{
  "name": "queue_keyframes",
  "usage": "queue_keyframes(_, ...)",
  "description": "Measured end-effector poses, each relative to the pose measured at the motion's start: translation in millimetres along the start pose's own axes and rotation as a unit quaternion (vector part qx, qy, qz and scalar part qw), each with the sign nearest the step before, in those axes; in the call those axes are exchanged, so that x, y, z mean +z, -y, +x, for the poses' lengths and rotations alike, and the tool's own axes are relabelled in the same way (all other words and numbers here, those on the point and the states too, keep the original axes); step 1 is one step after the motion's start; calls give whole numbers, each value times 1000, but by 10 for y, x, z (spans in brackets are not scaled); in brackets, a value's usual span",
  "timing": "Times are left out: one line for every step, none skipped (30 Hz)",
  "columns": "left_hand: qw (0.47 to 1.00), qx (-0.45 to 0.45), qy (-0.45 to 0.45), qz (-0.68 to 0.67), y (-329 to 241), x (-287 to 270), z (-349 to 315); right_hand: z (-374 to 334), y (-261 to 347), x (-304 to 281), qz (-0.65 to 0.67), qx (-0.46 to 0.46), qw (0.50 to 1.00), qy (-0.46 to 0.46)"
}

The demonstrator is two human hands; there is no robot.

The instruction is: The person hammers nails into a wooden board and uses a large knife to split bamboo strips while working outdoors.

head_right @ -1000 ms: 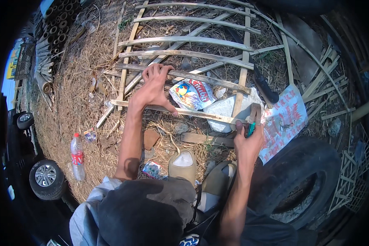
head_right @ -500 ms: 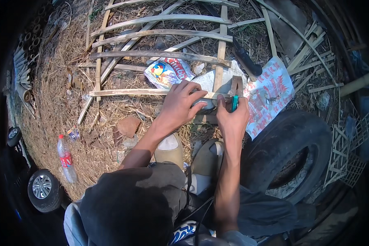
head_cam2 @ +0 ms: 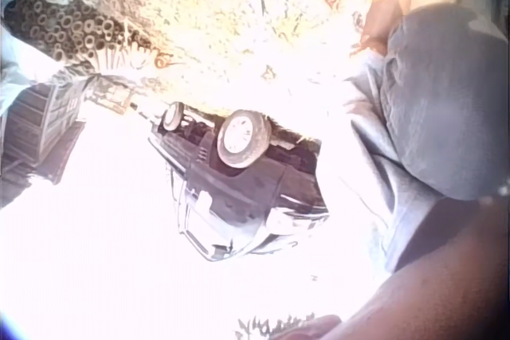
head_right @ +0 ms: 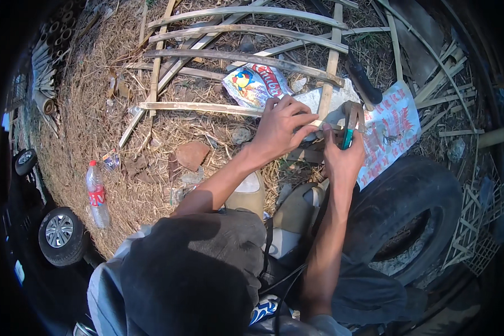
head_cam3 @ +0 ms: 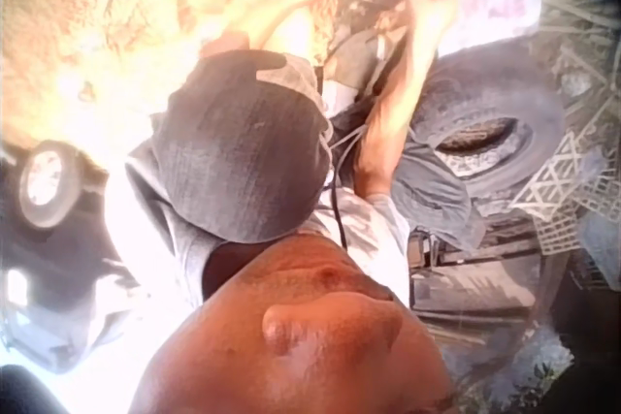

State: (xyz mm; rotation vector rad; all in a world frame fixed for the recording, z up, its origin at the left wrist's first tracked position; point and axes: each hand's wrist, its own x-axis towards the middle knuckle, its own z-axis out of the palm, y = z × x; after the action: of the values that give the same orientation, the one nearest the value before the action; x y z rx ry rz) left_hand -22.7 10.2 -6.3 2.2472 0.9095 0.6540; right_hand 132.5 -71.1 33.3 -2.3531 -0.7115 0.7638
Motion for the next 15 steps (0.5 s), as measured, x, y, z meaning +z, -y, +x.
queue_keyframes(1000, -3, -12, 2, -26, 40, 18, 17, -18, -22, -6, 17, 1000, 6)
queue_keyframes(1000, 7, -21, 8, -43, 54, 28, 29, -25, -55, 5, 14, 1000, 2)
queue_keyframes(1000, 3, -18, 11, -35, 59, 8, 23, -20, -76, 4, 24, 1000, 6)
queue_keyframes(1000, 5, -21, 5, -30, 68, 12, 29, -28, -84, 0, 21, 1000, 7)
queue_keyframes(1000, 8, -24, 0, -25, 73, 14, 37, -38, -94, -4, 19, 1000, 7)
queue_keyframes(1000, 8, -24, -1, -17, 73, 12, 47, -46, -95, -4, 19, 1000, 7)
queue_keyframes(1000, 8, -22, -3, -11, 65, 12, 62, -64, -87, -10, 25, 1000, 9)
queue_keyframes(1000, 9, -20, -6, -10, 56, 11, 68, -78, -85, -15, 31, 999, 10)
queue_keyframes(1000, 10, -19, -6, -15, 51, 11, 61, -77, -89, -14, 32, 999, 10)
queue_keyframes(1000, 9, -17, -4, -16, 48, 11, 52, -68, -86, -16, 28, 999, 5)
queue_keyframes(1000, 8, -15, -2, -15, 46, 8, 43, -63, -78, -17, 24, 1000, 0)
queue_keyframes(1000, 10, -14, -2, -11, 43, -2, 33, -70, -59, -15, 25, 1000, -1)
queue_keyframes(1000, 5, -16, -1, -14, 39, -12, 24, -75, -44, -2, 16, 1000, -5)
queue_keyframes(1000, 0, -19, 1, -14, 35, -15, 20, -76, -36, 12, 7, 1000, -8)
queue_keyframes(1000, 1, -19, 1, -16, 38, -3, 24, -62, -45, 12, 7, 1000, -8)
